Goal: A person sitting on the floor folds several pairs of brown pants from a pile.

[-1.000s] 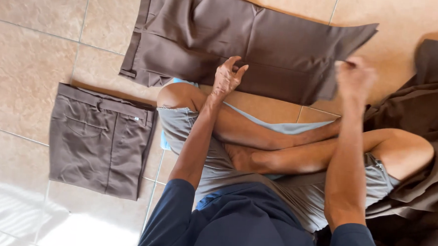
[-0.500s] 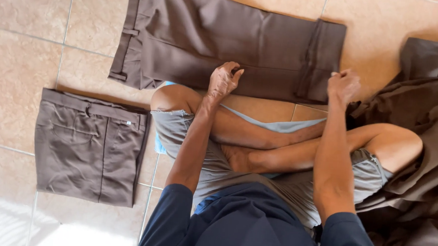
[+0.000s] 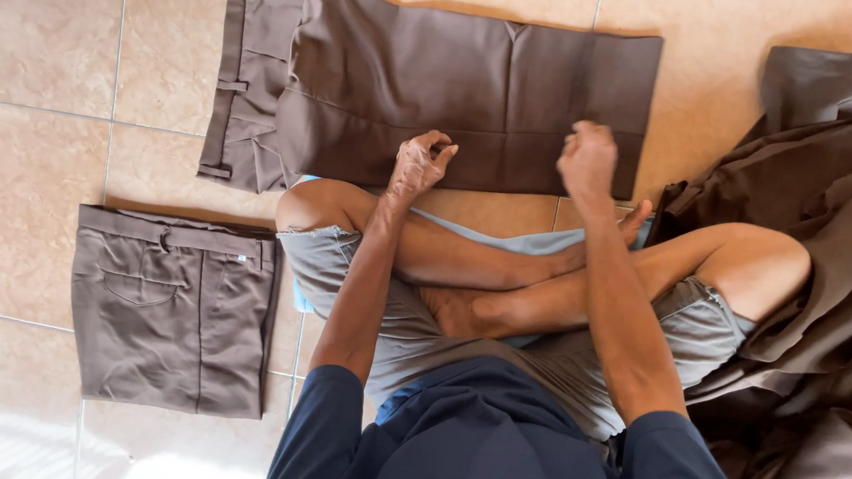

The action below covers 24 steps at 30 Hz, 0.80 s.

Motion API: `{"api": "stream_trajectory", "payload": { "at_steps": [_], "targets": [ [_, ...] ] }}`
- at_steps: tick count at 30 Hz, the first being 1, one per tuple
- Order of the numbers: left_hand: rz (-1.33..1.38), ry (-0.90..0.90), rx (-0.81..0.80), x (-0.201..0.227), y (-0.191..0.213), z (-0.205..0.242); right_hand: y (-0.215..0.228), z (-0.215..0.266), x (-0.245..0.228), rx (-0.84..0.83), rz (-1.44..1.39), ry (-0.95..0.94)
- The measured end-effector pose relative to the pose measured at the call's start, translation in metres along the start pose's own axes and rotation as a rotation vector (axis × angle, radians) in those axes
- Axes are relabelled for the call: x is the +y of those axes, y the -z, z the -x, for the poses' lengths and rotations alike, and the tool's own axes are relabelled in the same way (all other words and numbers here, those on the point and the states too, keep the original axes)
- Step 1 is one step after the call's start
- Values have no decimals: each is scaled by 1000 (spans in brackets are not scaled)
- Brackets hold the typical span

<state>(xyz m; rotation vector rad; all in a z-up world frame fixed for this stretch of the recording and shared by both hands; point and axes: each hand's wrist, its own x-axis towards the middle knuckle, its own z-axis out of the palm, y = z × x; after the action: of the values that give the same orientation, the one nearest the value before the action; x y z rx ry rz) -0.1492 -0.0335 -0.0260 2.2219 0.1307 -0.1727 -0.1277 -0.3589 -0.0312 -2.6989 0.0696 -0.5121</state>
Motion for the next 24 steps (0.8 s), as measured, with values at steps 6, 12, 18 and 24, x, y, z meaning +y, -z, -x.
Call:
{"api": "stream_trajectory", "payload": {
  "at_steps": [6,12,18,24],
  "targets": [
    [-19,38,-42,2,1,1,38,-26,-38,170,428,-208],
    [-115,-172,46,28,7,9,-75,-25,151,-222,24,-522],
    [-234,-364,35,26,9,16,6,-46,101,-43,346,-731],
    [-183,-288,30,11,-3,9,-19,-11,30,-124,417,-93]
  ]
}}
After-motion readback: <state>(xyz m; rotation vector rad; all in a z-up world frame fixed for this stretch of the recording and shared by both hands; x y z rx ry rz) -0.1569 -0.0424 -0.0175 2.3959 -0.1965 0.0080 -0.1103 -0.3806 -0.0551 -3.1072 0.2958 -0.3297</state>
